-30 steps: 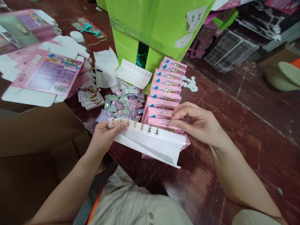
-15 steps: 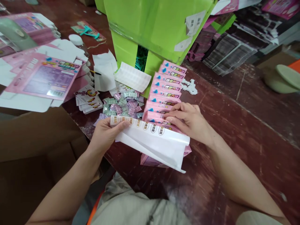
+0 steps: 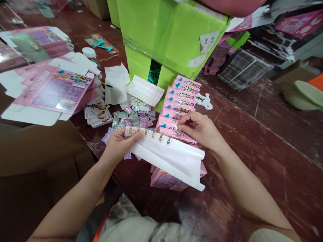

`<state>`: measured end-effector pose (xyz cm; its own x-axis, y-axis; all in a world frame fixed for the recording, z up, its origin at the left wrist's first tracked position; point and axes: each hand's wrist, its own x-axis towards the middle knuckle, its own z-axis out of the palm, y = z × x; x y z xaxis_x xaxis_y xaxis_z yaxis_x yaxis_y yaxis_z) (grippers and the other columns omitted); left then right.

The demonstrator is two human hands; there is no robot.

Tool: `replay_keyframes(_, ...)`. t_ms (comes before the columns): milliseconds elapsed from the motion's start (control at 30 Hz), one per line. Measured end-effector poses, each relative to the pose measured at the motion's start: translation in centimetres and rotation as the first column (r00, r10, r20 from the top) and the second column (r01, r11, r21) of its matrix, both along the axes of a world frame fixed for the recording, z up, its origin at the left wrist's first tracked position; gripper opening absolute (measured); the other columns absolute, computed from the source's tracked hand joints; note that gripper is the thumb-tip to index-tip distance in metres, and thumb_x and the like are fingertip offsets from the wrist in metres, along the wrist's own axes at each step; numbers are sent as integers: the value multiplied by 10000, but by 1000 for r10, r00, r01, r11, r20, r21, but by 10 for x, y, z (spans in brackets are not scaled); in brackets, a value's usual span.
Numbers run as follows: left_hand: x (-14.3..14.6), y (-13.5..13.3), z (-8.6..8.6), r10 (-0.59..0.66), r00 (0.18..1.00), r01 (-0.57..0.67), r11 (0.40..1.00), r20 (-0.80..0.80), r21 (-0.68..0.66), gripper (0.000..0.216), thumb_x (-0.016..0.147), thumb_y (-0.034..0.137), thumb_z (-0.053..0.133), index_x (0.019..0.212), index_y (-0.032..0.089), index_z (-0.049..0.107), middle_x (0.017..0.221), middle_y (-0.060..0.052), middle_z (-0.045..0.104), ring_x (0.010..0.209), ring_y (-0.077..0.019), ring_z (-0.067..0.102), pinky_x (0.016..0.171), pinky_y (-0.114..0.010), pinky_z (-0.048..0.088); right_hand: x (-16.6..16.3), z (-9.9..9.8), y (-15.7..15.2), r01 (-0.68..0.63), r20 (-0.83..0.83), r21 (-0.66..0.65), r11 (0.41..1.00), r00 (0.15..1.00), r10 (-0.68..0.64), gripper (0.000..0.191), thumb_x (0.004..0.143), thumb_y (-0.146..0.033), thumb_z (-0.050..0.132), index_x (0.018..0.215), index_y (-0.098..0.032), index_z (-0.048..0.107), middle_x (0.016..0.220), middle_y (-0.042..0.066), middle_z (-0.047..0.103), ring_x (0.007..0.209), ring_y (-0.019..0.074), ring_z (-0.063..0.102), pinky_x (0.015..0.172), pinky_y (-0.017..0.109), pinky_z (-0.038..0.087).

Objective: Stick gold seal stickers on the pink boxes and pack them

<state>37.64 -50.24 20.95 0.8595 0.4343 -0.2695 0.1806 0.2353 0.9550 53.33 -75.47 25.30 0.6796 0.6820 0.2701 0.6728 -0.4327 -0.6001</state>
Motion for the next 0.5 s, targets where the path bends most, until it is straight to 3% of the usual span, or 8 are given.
replay_keyframes(67, 1, 1, -1, -3, 1000, 3, 1000, 1, 2, 456, 576, 511, 981, 800, 148, 819, 775, -76, 798, 577, -178, 683, 511, -241, 537, 2, -5, 0, 32, 107, -33, 999, 994, -29, 142, 895, -292, 798, 964, -228, 691, 927, 15, 737, 840, 201, 668, 863, 394, 421)
replay_keyframes(167, 6, 3, -2, -11, 1000, 11, 1000, 16, 17, 437, 591, 499, 981, 799, 151, 817, 774, -68, 797, 584, -165, 678, 521, -229, 534, 4, -4, -3, -9, 249, -129, 992, 968, 41, 66, 975, -314, 721, 1002, -254, 729, 1032, 36, 741, 967, 232, 677, 909, 431, 385)
replay_keyframes(267, 14, 2, -1, -46, 998, 45, 998, 43, 38, 428, 618, 496, 973, 823, 152, 821, 782, -66, 797, 603, -167, 683, 535, -229, 540, 4, 6, -5, -68, 214, -185, 980, 971, 107, 187, 1038, -385, 622, 1064, -307, 789, 1084, 53, 742, 1061, 258, 665, 908, 437, 411)
replay_keyframes(400, 27, -4, 6, -96, 992, 93, 995, 81, 44, 423, 638, 493, 964, 849, 152, 828, 806, -70, 803, 622, -169, 689, 549, -231, 549, -5, 26, -3, -253, -113, 41, 967, 960, 256, 237, 1009, -440, 662, 991, -246, 798, 956, 54, 750, 935, 206, 691, 834, 362, 518)
replay_keyframes(500, 34, -10, 9, -113, 991, 112, 994, 71, 22, 442, 615, 511, 966, 822, 147, 825, 790, -70, 800, 587, -164, 674, 525, -236, 543, -6, 32, -2, -221, -210, 197, 955, 942, 261, 199, 954, -415, 741, 909, -223, 772, 894, 46, 742, 833, 182, 685, 770, 333, 540)
